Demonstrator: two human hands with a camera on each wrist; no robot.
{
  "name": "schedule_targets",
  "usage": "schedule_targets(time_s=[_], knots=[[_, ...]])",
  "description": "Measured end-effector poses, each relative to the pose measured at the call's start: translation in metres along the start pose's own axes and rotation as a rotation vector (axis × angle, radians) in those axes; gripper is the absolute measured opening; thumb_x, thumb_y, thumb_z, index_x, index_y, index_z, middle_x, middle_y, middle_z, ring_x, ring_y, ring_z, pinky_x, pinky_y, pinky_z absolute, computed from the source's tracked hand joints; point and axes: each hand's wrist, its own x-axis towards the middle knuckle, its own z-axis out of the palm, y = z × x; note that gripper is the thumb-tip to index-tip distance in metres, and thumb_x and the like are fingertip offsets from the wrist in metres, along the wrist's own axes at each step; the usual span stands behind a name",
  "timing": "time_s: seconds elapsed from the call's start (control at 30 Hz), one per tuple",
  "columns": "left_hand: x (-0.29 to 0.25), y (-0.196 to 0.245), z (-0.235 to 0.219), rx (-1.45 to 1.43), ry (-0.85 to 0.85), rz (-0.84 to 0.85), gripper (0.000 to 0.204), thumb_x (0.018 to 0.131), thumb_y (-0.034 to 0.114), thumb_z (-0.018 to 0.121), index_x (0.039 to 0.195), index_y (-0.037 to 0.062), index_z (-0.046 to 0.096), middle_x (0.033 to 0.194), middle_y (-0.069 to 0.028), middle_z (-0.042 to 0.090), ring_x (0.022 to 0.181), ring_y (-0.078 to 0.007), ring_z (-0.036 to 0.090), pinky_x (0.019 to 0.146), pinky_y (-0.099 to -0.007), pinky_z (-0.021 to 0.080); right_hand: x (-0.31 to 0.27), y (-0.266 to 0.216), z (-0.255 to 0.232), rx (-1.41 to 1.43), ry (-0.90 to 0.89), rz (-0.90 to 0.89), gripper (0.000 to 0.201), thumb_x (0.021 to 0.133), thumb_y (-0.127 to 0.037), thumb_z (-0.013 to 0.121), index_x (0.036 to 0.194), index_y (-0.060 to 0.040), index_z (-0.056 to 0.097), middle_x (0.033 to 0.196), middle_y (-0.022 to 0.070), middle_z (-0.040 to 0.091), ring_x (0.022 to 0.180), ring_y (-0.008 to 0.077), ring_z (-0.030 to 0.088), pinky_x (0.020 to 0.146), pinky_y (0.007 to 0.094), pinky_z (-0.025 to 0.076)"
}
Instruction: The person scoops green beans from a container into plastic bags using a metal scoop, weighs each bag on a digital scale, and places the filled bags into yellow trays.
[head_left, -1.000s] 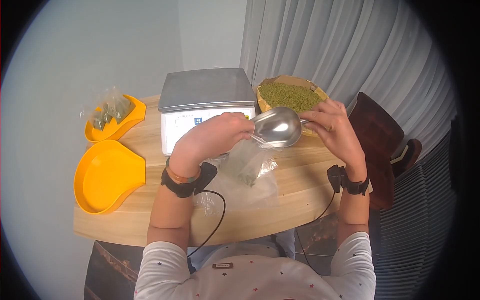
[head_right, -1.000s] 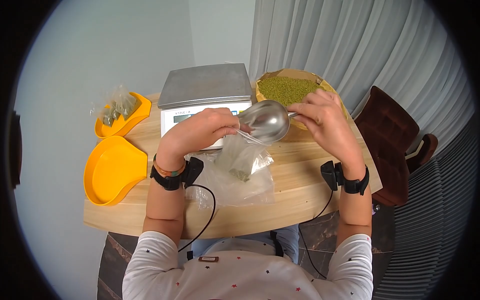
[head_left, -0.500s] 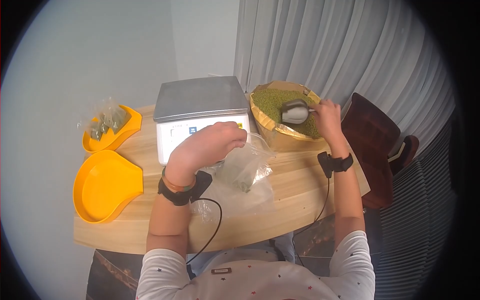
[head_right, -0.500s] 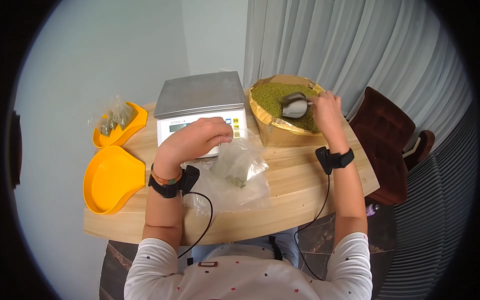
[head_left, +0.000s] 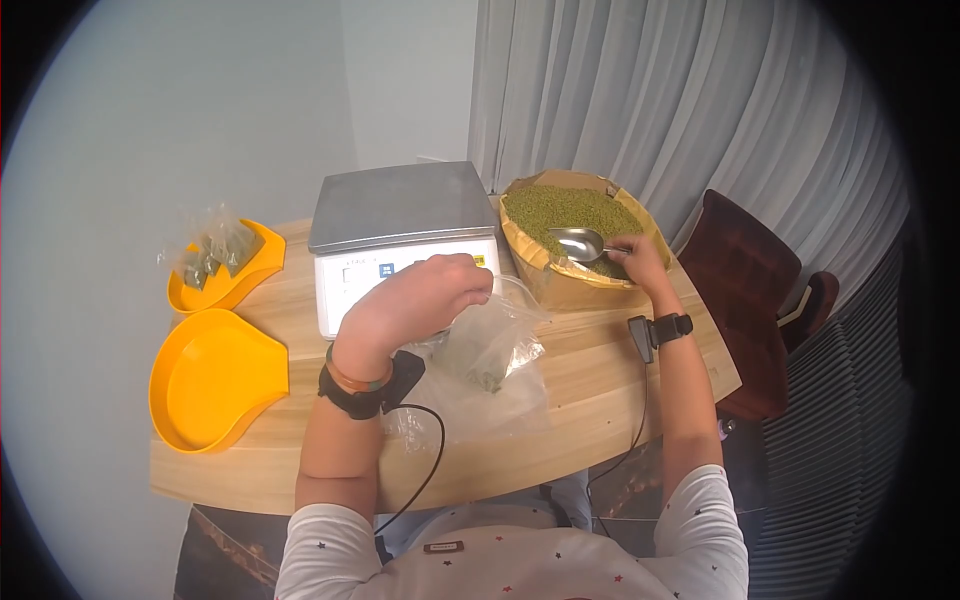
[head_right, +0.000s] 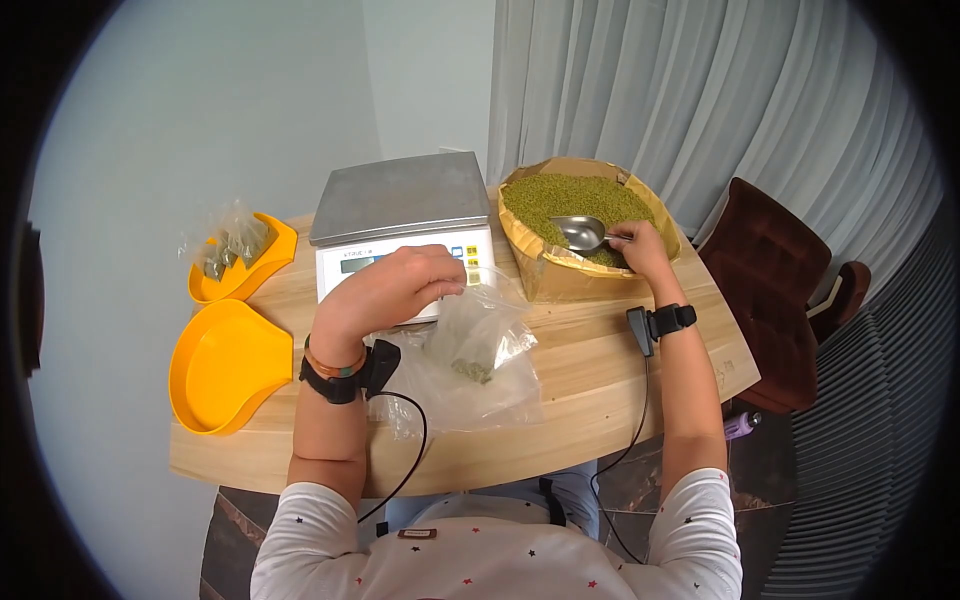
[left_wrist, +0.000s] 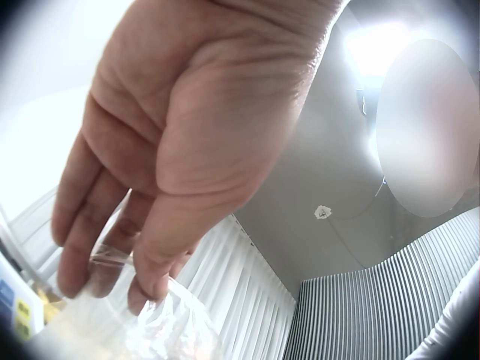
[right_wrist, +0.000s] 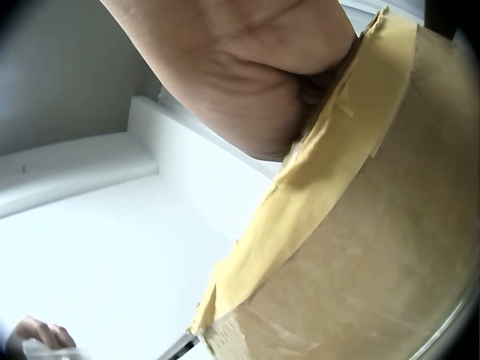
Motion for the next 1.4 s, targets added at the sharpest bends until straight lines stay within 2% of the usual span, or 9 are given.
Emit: schedule_targets(time_s=[0.03,0.1,0.2,0.53,0.83,1.03,1.1,1.2,1.4], knots=[[0.000,0.000,0.000,0.007,0.000,0.006,0.013,0.095,0.014,0.056,0.094,0.0038,0.064,0.094,-0.0143,0.065,0.090,-0.0364,0.063,0.078,-0.0439,0.050,0.000,0.005,-0.002,0.000,0.000,0.001,0.022,0.083,-0.007,0.075,0.105,-0.0038,0.076,0.093,0.0129,0.075,0.082,0.0280,0.070,0.080,0.0362,0.052],[0.000,0.000,0.000,0.007,0.002,0.012,0.013,0.096,0.014,0.056,0.094,0.0038,0.064,0.094,-0.0144,0.065,0.090,-0.0364,0.063,0.078,-0.0438,0.050,-0.006,0.002,-0.010,0.232,-0.035,0.176,0.020,0.088,-0.004,0.071,0.107,0.0011,0.074,0.096,0.0030,0.073,0.087,0.0104,0.063,0.080,0.0279,0.049],[0.001,0.001,0.000,0.011,-0.006,0.014,0.014,0.096,0.015,0.056,0.095,0.0037,0.064,0.094,-0.0147,0.065,0.090,-0.0366,0.062,0.078,-0.0437,0.050,-0.011,0.003,-0.013,0.383,0.047,0.175,0.020,0.090,-0.003,0.070,0.109,0.0010,0.073,0.095,0.0014,0.072,0.086,0.0089,0.061,0.080,0.0265,0.049],[0.001,0.000,0.001,0.008,-0.005,0.021,0.014,0.096,0.015,0.056,0.097,0.0034,0.065,0.094,-0.0152,0.065,0.091,-0.0368,0.063,0.079,-0.0440,0.050,-0.022,-0.017,-0.021,0.411,0.078,0.140,0.021,0.090,-0.001,0.070,0.111,0.0035,0.072,0.097,0.0046,0.072,0.087,0.0110,0.061,0.079,0.0249,0.049],[0.001,-0.001,0.003,0.002,0.021,0.020,0.014,0.095,0.015,0.061,0.096,0.0014,0.065,0.092,-0.0138,0.065,0.088,-0.0348,0.062,0.077,-0.0415,0.050,-0.040,-0.081,-0.053,0.567,-0.140,0.018,0.025,0.089,-0.008,0.073,0.113,0.0008,0.073,0.096,0.0015,0.071,0.087,0.0100,0.060,0.083,0.0272,0.048],[-0.001,0.000,0.003,0.000,0.035,0.032,0.014,0.095,0.015,0.061,0.095,0.0016,0.064,0.090,-0.0140,0.064,0.086,-0.0351,0.061,0.076,-0.0420,0.049,-0.054,-0.135,-0.067,0.380,-0.296,-0.060,0.022,0.088,-0.006,0.073,0.109,-0.0025,0.074,0.098,0.0040,0.073,0.092,0.0133,0.062,0.087,0.0305,0.048],[0.000,0.001,0.001,0.008,0.021,0.025,0.014,0.095,0.016,0.060,0.096,0.0031,0.065,0.092,-0.0142,0.065,0.088,-0.0356,0.062,0.077,-0.0428,0.050,-0.058,-0.153,-0.070,0.141,-0.258,-0.303,0.021,0.087,-0.007,0.074,0.108,-0.0052,0.075,0.092,0.0070,0.071,0.089,0.0198,0.061,0.083,0.0339,0.048],[0.000,-0.001,0.004,0.009,0.028,0.038,0.014,0.095,0.016,0.060,0.096,0.0033,0.065,0.091,-0.0140,0.064,0.087,-0.0359,0.061,0.076,-0.0431,0.049,-0.066,-0.180,-0.072,-0.043,-0.207,-0.408,0.021,0.084,-0.007,0.074,0.105,-0.0070,0.076,0.084,0.0093,0.065,0.086,0.0255,0.058,0.083,0.0371,0.045],[0.001,0.004,0.001,-0.015,0.019,0.044,0.014,0.094,0.016,0.062,0.095,0.0019,0.064,0.087,-0.0140,0.062,0.083,-0.0360,0.060,0.074,-0.0431,0.047,-0.084,-0.214,-0.068,-0.293,-0.048,-0.637,0.022,0.080,-0.006,0.074,0.102,-0.0069,0.076,0.078,0.0080,0.059,0.086,0.0262,0.056,0.089,0.0388,0.041]])
